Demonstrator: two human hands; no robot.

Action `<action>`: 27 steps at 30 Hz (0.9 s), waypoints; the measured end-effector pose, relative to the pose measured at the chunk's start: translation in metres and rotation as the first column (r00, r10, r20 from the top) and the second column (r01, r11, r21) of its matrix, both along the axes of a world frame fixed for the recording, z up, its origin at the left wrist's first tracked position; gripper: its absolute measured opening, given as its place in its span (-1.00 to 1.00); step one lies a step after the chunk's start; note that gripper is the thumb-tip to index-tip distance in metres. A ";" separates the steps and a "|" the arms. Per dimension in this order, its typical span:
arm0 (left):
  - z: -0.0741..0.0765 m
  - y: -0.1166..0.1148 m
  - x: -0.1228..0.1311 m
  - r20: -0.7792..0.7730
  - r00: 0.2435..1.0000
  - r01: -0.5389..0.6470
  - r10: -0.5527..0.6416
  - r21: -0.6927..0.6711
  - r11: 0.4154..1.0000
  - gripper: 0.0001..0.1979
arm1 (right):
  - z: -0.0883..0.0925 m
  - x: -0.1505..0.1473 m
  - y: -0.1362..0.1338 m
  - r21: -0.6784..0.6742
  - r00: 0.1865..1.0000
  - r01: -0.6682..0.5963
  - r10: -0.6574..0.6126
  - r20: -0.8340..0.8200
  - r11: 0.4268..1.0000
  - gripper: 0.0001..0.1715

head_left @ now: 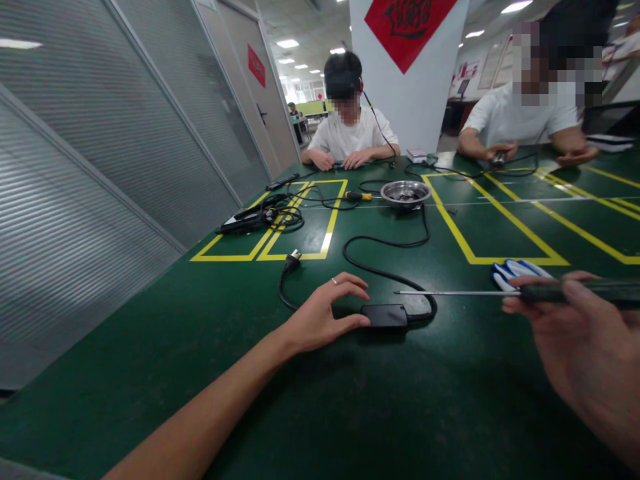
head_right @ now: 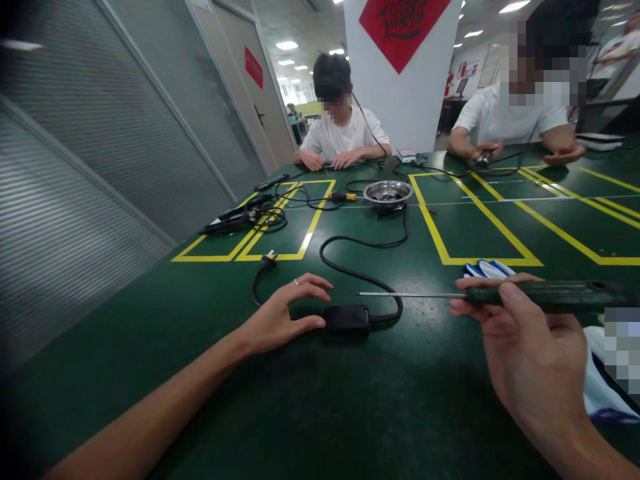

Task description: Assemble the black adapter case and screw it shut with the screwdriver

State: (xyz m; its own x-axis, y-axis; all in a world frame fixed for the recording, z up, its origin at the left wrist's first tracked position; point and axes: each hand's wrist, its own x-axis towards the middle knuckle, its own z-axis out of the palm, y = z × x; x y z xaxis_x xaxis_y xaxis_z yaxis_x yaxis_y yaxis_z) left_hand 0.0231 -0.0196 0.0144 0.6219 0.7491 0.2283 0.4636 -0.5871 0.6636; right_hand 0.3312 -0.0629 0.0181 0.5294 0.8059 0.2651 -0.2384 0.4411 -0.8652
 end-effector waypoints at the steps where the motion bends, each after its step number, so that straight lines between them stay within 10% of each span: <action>1: -0.002 -0.004 0.004 -0.016 1.000 -0.019 0.020 0.065 0.998 -0.67 | 0.003 0.000 0.000 0.017 0.999 0.028 -0.028 0.027 0.999 -0.94; 8: -0.015 -0.022 0.031 -0.348 0.931 0.186 -0.110 0.194 0.963 -0.58 | 0.017 -0.007 -0.013 0.206 0.912 0.213 -0.270 0.309 0.955 -0.84; 27: -0.014 -0.024 0.038 -0.444 0.895 0.170 -0.047 0.241 0.955 -0.54 | 0.051 -0.012 -0.013 0.003 0.678 -0.036 0.022 0.735 0.999 -0.54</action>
State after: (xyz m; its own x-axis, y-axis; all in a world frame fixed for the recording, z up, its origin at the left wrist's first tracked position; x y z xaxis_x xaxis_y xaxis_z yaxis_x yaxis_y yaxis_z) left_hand 0.0608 -0.0441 -0.0001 0.7782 0.6198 0.1014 0.5890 -0.7763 0.2246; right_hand 0.3195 -0.0760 0.0691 0.1355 0.8095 0.5713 0.4581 0.4601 -0.7605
